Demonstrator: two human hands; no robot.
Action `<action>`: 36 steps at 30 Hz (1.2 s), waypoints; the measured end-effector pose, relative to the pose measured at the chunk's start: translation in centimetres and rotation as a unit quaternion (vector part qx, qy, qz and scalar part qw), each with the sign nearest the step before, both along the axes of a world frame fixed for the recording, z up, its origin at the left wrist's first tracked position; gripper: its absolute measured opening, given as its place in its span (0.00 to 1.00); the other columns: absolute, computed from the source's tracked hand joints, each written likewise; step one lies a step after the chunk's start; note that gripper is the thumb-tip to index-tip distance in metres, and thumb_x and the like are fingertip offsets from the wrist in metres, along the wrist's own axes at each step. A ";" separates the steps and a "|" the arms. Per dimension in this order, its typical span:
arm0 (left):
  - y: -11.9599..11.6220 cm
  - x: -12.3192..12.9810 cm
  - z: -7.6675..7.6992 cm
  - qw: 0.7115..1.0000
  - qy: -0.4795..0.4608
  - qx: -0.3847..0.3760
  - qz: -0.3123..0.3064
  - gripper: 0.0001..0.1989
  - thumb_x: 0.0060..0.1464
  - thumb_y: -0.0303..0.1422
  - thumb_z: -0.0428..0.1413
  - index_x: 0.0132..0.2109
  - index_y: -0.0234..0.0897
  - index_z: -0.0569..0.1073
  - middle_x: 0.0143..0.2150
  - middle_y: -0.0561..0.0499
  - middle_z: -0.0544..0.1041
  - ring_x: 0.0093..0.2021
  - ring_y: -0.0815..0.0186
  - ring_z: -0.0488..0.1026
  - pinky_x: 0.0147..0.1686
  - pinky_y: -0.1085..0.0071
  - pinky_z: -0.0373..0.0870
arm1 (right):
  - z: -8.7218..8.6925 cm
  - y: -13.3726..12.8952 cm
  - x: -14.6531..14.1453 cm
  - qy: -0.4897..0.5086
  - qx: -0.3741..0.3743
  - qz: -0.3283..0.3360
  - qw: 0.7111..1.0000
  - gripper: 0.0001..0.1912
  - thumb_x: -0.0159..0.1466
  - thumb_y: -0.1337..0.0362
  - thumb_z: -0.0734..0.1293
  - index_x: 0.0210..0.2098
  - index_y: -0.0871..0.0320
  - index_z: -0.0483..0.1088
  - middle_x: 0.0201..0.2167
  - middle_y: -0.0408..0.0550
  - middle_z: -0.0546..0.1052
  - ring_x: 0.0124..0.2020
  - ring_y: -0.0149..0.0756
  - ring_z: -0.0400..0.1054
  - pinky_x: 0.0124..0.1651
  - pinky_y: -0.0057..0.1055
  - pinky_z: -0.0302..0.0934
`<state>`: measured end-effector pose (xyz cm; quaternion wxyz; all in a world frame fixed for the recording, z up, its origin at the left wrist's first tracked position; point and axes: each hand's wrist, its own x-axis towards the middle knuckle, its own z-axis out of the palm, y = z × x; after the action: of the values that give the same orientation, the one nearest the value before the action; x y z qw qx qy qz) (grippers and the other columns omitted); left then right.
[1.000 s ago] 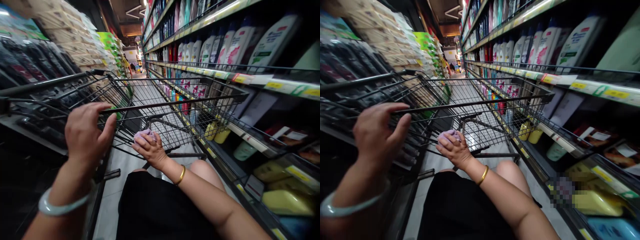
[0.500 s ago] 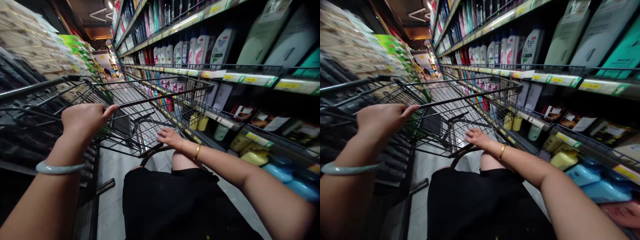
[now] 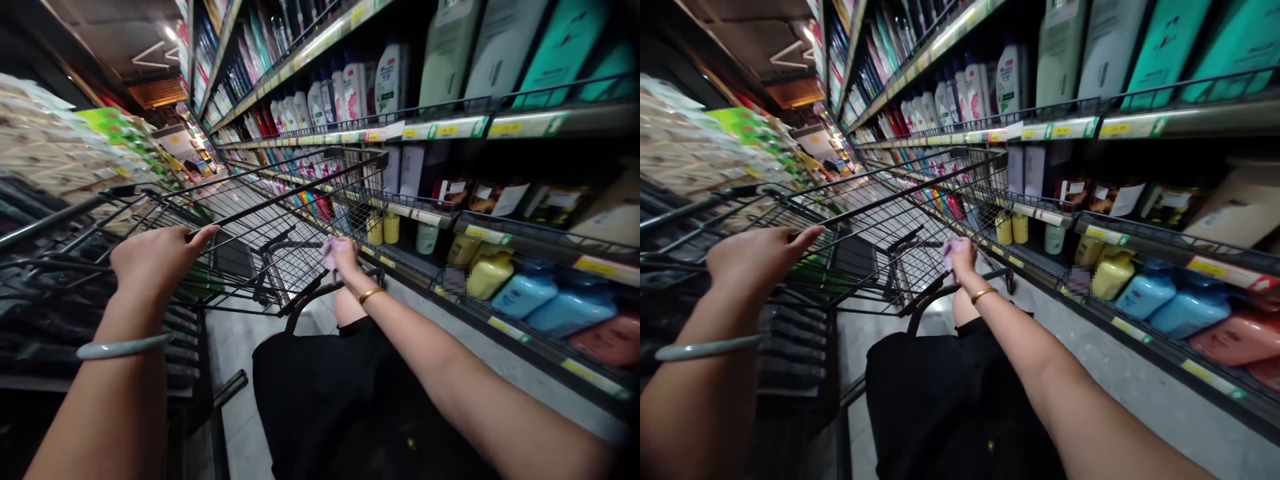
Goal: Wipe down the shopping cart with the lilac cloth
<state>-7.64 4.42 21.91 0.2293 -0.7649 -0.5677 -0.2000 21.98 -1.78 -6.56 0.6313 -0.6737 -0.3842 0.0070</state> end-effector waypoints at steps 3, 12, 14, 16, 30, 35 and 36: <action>0.0 0.1 -0.1 0.999 -0.034 0.017 -0.025 0.39 0.47 0.72 0.55 0.21 0.38 0.75 0.15 0.51 0.56 0.33 0.55 0.71 0.51 0.48 0.71 | 0.4 0.1 -2.4 0.110 -0.002 0.019 0.994 0.16 0.57 0.69 0.70 0.45 0.57 0.68 0.43 0.54 0.78 0.42 0.41 0.72 0.47 0.39 0.72; -3.4 2.2 1.7 0.979 0.148 -0.096 0.106 0.48 0.60 0.70 0.30 0.42 0.39 0.83 0.48 0.34 0.84 0.51 0.39 0.80 0.40 0.57 0.72 | 12.3 -0.7 -4.5 0.149 0.209 0.099 0.961 0.19 0.62 0.68 0.71 0.52 0.52 0.69 0.58 0.54 0.71 0.58 0.41 0.69 0.67 0.47 0.66; -3.8 2.3 1.8 0.979 0.148 -0.100 0.103 0.49 0.61 0.69 0.30 0.44 0.38 0.84 0.48 0.32 0.84 0.52 0.38 0.80 0.39 0.56 0.71 | 15.8 -1.0 -6.8 0.017 0.209 0.167 0.963 0.20 0.61 0.70 0.72 0.51 0.52 0.71 0.57 0.53 0.71 0.61 0.41 0.67 0.70 0.45 0.63; -4.0 2.2 1.8 0.980 0.147 -0.096 0.090 0.50 0.62 0.68 0.29 0.46 0.37 0.84 0.49 0.31 0.84 0.52 0.38 0.80 0.38 0.56 0.70 | 18.5 -1.6 -8.5 -0.153 0.195 0.243 0.938 0.21 0.60 0.71 0.72 0.53 0.52 0.73 0.59 0.53 0.71 0.64 0.43 0.66 0.72 0.44 0.61; -4.4 0.8 1.7 0.987 0.124 -0.085 0.050 0.49 0.62 0.68 0.30 0.40 0.36 0.84 0.43 0.33 0.84 0.47 0.39 0.81 0.32 0.59 0.65 | 21.9 -2.2 -5.1 -0.240 0.002 0.091 0.967 0.22 0.62 0.73 0.67 0.56 0.58 0.75 0.64 0.59 0.67 0.67 0.52 0.58 0.74 0.47 0.54; -5.4 0.1 1.5 0.989 0.122 -0.070 0.041 0.49 0.62 0.68 0.29 0.40 0.38 0.83 0.41 0.35 0.84 0.44 0.42 0.82 0.30 0.60 0.63 | 22.5 -2.7 -6.3 -0.279 0.003 0.094 0.956 0.21 0.63 0.73 0.66 0.55 0.57 0.74 0.62 0.59 0.68 0.65 0.51 0.58 0.73 0.50 0.54; -5.6 -0.2 1.5 0.989 0.122 -0.071 0.042 0.49 0.62 0.68 0.28 0.39 0.39 0.83 0.40 0.35 0.84 0.43 0.42 0.82 0.30 0.60 0.63 | 22.5 -3.0 -6.6 -0.289 0.009 0.101 0.952 0.21 0.63 0.73 0.67 0.55 0.56 0.74 0.62 0.58 0.68 0.65 0.51 0.58 0.73 0.49 0.55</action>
<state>-7.81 -1.16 23.40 0.2498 -0.7736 -0.5798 -0.0549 15.41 -4.73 15.96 0.4956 -0.5988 -0.6161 -0.1277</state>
